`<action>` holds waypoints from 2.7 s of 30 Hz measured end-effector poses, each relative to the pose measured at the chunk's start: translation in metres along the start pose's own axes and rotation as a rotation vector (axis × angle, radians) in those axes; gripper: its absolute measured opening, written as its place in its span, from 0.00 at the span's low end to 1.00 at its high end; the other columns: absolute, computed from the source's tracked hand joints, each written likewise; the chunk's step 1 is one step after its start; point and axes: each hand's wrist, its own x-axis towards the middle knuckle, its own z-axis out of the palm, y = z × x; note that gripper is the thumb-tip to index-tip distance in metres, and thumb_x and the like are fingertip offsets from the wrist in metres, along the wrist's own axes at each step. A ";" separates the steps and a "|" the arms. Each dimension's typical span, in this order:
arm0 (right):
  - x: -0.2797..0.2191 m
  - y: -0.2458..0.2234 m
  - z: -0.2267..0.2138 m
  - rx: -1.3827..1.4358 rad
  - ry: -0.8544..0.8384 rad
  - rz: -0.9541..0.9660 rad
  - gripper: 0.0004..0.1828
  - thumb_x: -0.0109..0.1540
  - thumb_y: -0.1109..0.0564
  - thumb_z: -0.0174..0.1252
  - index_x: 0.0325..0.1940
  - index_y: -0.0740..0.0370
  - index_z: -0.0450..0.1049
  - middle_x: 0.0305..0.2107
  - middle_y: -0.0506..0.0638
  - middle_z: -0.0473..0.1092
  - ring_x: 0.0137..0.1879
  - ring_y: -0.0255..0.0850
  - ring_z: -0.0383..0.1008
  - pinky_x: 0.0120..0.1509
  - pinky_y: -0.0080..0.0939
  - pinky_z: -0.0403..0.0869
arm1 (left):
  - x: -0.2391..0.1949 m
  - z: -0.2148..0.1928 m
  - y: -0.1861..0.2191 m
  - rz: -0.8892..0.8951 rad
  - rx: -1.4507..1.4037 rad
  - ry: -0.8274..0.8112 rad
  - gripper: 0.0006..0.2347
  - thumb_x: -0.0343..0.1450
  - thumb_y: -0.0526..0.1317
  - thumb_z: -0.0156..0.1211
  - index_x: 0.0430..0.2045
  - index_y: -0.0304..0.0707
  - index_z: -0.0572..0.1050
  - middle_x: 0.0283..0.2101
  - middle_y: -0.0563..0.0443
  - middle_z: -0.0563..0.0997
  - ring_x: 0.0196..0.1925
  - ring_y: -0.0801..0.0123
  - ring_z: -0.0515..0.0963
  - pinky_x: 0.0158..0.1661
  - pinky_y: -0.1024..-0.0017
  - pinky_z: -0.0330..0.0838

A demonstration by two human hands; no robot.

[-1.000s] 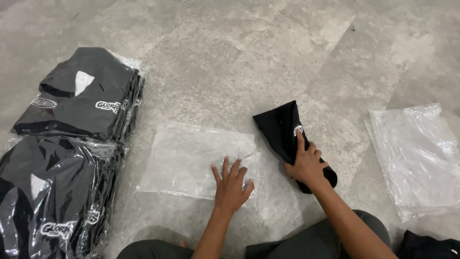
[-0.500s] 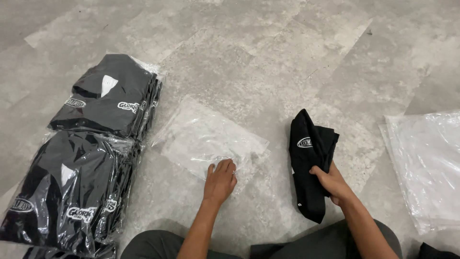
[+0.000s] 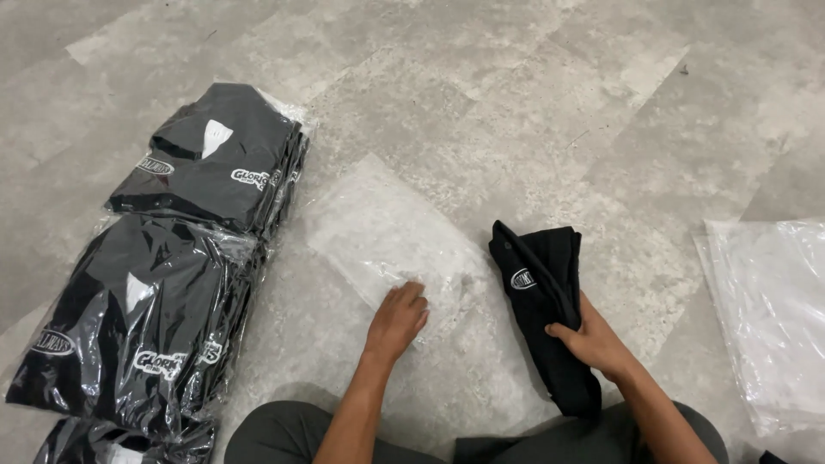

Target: The person sits on the floor and folds black shirts, then places each folded shirt into a clear plastic bag. They smooth the plastic around the shirt and stack the packaged items on the floor.

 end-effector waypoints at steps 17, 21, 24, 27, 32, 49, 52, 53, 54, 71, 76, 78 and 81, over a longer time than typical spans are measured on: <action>-0.016 0.017 0.027 -0.261 -0.453 -0.257 0.30 0.65 0.46 0.57 0.73 0.44 0.67 0.53 0.43 0.82 0.54 0.38 0.83 0.54 0.38 0.76 | 0.005 -0.048 0.017 0.027 -0.233 0.679 0.04 0.77 0.34 0.59 0.43 0.36 0.79 0.39 0.50 0.78 0.38 0.62 0.76 0.38 0.64 0.71; -0.009 0.022 0.034 -0.213 -0.355 -0.398 0.26 0.66 0.53 0.57 0.70 0.50 0.69 0.54 0.44 0.81 0.58 0.37 0.81 0.57 0.37 0.75 | 0.000 -0.062 0.025 0.097 -0.293 0.717 0.05 0.76 0.31 0.61 0.44 0.33 0.79 0.39 0.49 0.76 0.38 0.65 0.76 0.38 0.69 0.72; 0.002 0.035 0.033 -0.243 -0.232 -0.371 0.27 0.65 0.52 0.58 0.69 0.50 0.71 0.55 0.45 0.82 0.61 0.39 0.82 0.59 0.39 0.76 | -0.004 -0.078 0.037 0.095 -0.328 0.700 0.05 0.77 0.31 0.59 0.44 0.32 0.79 0.39 0.50 0.76 0.37 0.67 0.76 0.36 0.71 0.73; 0.002 0.037 0.037 -0.243 -0.185 -0.331 0.33 0.64 0.53 0.60 0.75 0.48 0.65 0.55 0.46 0.82 0.58 0.40 0.84 0.56 0.38 0.80 | -0.004 -0.072 0.036 0.060 -0.404 0.664 0.08 0.77 0.30 0.59 0.49 0.32 0.79 0.41 0.50 0.76 0.40 0.68 0.76 0.38 0.72 0.73; -0.002 0.058 0.045 -0.595 -0.094 -0.461 0.44 0.58 0.61 0.58 0.79 0.45 0.56 0.54 0.54 0.77 0.52 0.54 0.79 0.51 0.49 0.78 | -0.003 -0.072 0.042 -0.040 -0.563 0.708 0.09 0.77 0.33 0.58 0.50 0.35 0.79 0.43 0.51 0.78 0.37 0.72 0.79 0.35 0.75 0.75; -0.008 0.034 0.088 -1.660 0.568 -0.754 0.51 0.57 0.58 0.59 0.79 0.20 0.51 0.48 0.56 0.76 0.36 0.51 0.75 0.33 0.50 0.71 | -0.008 -0.085 0.075 0.172 -0.394 0.839 0.06 0.77 0.30 0.59 0.46 0.29 0.78 0.41 0.48 0.79 0.41 0.67 0.81 0.42 0.74 0.79; -0.009 0.028 0.088 -1.667 0.623 -0.770 0.49 0.58 0.59 0.60 0.78 0.20 0.53 0.49 0.56 0.76 0.36 0.50 0.76 0.35 0.51 0.73 | -0.009 -0.085 0.074 0.146 -0.430 0.862 0.06 0.77 0.30 0.59 0.46 0.29 0.78 0.43 0.47 0.79 0.44 0.65 0.82 0.44 0.72 0.81; -0.010 0.029 0.089 -1.683 0.583 -0.755 0.50 0.57 0.57 0.61 0.78 0.20 0.51 0.51 0.57 0.76 0.39 0.51 0.76 0.37 0.51 0.73 | -0.009 -0.086 0.074 0.127 -0.431 0.856 0.07 0.77 0.31 0.58 0.47 0.30 0.78 0.43 0.47 0.79 0.45 0.64 0.81 0.46 0.71 0.80; -0.012 0.031 0.089 -1.698 0.543 -0.739 0.51 0.57 0.56 0.62 0.79 0.20 0.50 0.52 0.58 0.75 0.42 0.52 0.77 0.38 0.52 0.74 | -0.010 -0.086 0.073 0.109 -0.432 0.850 0.07 0.77 0.32 0.58 0.47 0.31 0.78 0.44 0.47 0.80 0.46 0.63 0.81 0.47 0.70 0.80; -0.011 -0.009 0.073 -1.223 -0.133 -0.236 0.51 0.63 0.62 0.51 0.84 0.27 0.40 0.40 0.46 0.71 0.40 0.52 0.73 0.45 0.56 0.69 | -0.012 -0.068 0.073 0.076 -0.369 0.758 0.09 0.77 0.32 0.54 0.50 0.37 0.77 0.48 0.50 0.80 0.49 0.63 0.79 0.49 0.65 0.73; -0.010 0.029 0.088 -1.404 0.164 -0.529 0.53 0.58 0.68 0.55 0.81 0.26 0.51 0.40 0.52 0.74 0.30 0.55 0.73 0.32 0.51 0.64 | -0.014 -0.076 0.076 -0.073 -0.628 0.665 0.07 0.76 0.35 0.53 0.46 0.37 0.76 0.43 0.50 0.78 0.47 0.64 0.77 0.46 0.69 0.76; -0.010 0.030 0.092 -1.461 0.160 -0.535 0.54 0.57 0.63 0.59 0.81 0.27 0.48 0.56 0.59 0.71 0.39 0.58 0.78 0.41 0.56 0.72 | -0.014 -0.081 0.080 -0.147 -0.640 0.617 0.08 0.75 0.41 0.61 0.45 0.41 0.76 0.38 0.53 0.77 0.41 0.67 0.77 0.42 0.68 0.76; -0.010 0.033 0.090 -1.473 0.199 -0.605 0.54 0.55 0.62 0.61 0.81 0.28 0.50 0.54 0.59 0.72 0.36 0.56 0.78 0.40 0.55 0.72 | -0.012 -0.078 0.080 -0.178 -0.590 0.622 0.11 0.74 0.42 0.63 0.48 0.42 0.78 0.30 0.56 0.78 0.36 0.69 0.77 0.39 0.68 0.76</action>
